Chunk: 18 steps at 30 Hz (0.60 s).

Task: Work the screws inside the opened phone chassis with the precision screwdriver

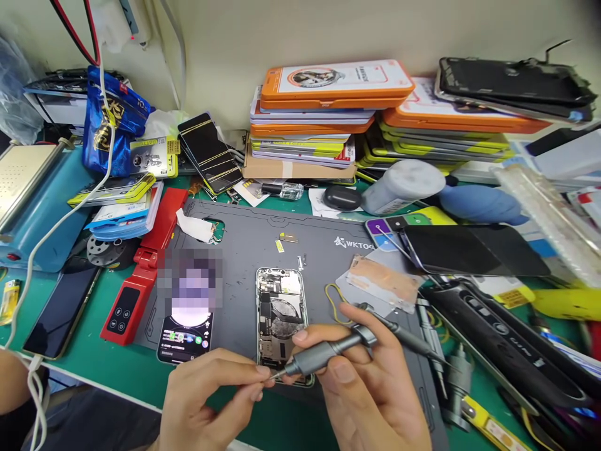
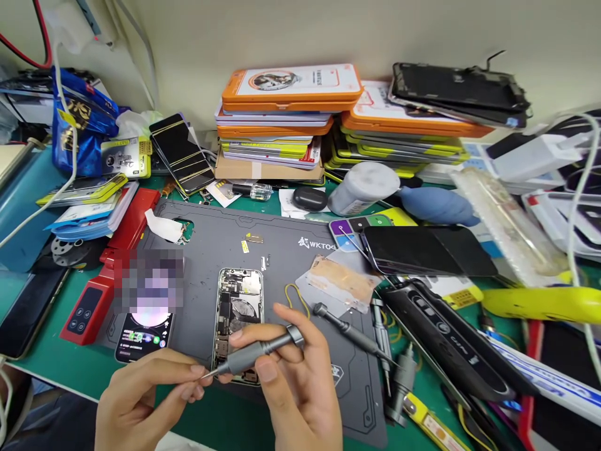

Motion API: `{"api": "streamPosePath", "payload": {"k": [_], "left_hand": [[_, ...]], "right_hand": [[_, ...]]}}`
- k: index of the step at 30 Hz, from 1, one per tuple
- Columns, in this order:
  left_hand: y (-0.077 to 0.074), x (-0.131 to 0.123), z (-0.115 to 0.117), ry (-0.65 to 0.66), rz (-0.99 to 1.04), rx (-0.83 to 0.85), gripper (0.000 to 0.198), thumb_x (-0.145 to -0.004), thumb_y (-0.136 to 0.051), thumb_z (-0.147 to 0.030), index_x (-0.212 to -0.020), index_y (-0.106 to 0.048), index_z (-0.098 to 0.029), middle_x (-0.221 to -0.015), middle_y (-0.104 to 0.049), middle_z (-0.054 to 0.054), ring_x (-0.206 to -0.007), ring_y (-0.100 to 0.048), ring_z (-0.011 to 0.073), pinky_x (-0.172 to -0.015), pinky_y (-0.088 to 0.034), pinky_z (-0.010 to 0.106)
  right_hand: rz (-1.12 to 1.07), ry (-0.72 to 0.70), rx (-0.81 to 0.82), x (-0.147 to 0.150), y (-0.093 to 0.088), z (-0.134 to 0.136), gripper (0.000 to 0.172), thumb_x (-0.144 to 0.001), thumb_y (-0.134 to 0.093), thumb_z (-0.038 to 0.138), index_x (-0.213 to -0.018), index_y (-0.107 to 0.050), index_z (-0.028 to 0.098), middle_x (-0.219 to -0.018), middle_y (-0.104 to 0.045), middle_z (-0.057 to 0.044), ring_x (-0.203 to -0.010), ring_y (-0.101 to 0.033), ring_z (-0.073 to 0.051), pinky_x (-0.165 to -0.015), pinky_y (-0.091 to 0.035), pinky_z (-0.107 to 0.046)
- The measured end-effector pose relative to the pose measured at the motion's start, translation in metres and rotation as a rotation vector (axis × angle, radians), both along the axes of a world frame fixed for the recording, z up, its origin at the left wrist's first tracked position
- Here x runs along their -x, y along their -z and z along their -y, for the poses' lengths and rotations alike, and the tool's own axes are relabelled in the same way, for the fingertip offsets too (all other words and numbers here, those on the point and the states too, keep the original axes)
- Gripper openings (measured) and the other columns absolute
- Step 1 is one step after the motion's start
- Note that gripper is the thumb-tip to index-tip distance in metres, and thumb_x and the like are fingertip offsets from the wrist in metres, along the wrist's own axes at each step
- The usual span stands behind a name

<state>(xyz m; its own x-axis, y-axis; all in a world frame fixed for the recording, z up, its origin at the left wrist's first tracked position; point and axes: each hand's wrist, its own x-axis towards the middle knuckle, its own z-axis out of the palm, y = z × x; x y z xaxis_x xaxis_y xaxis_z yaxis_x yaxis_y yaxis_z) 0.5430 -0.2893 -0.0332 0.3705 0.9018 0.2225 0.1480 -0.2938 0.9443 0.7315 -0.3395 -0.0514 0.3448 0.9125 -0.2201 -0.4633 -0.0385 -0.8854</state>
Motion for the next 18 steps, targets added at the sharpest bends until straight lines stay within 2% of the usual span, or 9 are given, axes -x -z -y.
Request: {"api": "streamPosePath", "payload": {"k": [7,10,14,18], "left_hand": [[0.0011,0.0006,-0.0001,0.015,0.003,0.016,0.025,-0.097,-0.075,-0.01,-0.115,-0.082,-0.027,-0.094,-0.085,-0.003,-0.081,-0.081,0.0072,-0.078,-0.065,0.009],[0.002,0.0008,0.0012,0.019,0.012,0.038,0.025,-0.097,-0.076,-0.01,-0.114,-0.082,-0.027,-0.093,-0.085,-0.003,-0.081,-0.082,0.0077,-0.079,-0.066,0.01],[0.0025,0.0015,0.0016,0.025,0.03,0.066,0.026,-0.095,-0.077,-0.007,-0.112,-0.082,-0.025,-0.093,-0.085,-0.001,-0.081,-0.082,0.0092,-0.078,-0.067,0.011],[0.0024,0.002,0.0005,0.025,0.03,0.07,0.026,-0.095,-0.076,-0.007,-0.112,-0.082,-0.026,-0.094,-0.085,-0.002,-0.079,-0.081,0.0079,-0.076,-0.066,0.009]], "right_hand": [[0.059,0.0,0.027,-0.0015,0.0035,0.0005,0.041,-0.106,-0.074,0.043,-0.144,-0.059,0.041,-0.109,-0.078,-0.004,-0.083,-0.075,-0.021,-0.071,-0.068,-0.033],[0.061,-0.005,0.038,-0.0014,0.003,0.0015,0.04,-0.107,-0.073,0.043,-0.144,-0.059,0.04,-0.108,-0.078,-0.005,-0.084,-0.075,-0.02,-0.071,-0.067,-0.031],[0.052,-0.011,0.03,-0.0007,0.0044,-0.0002,0.042,-0.106,-0.073,0.045,-0.144,-0.059,0.038,-0.106,-0.077,-0.005,-0.075,-0.074,-0.022,-0.063,-0.067,-0.035],[0.042,-0.015,0.03,-0.0002,0.0039,-0.0014,0.04,-0.106,-0.073,0.044,-0.143,-0.059,0.038,-0.105,-0.077,-0.005,-0.073,-0.074,-0.022,-0.065,-0.068,-0.037]]}}
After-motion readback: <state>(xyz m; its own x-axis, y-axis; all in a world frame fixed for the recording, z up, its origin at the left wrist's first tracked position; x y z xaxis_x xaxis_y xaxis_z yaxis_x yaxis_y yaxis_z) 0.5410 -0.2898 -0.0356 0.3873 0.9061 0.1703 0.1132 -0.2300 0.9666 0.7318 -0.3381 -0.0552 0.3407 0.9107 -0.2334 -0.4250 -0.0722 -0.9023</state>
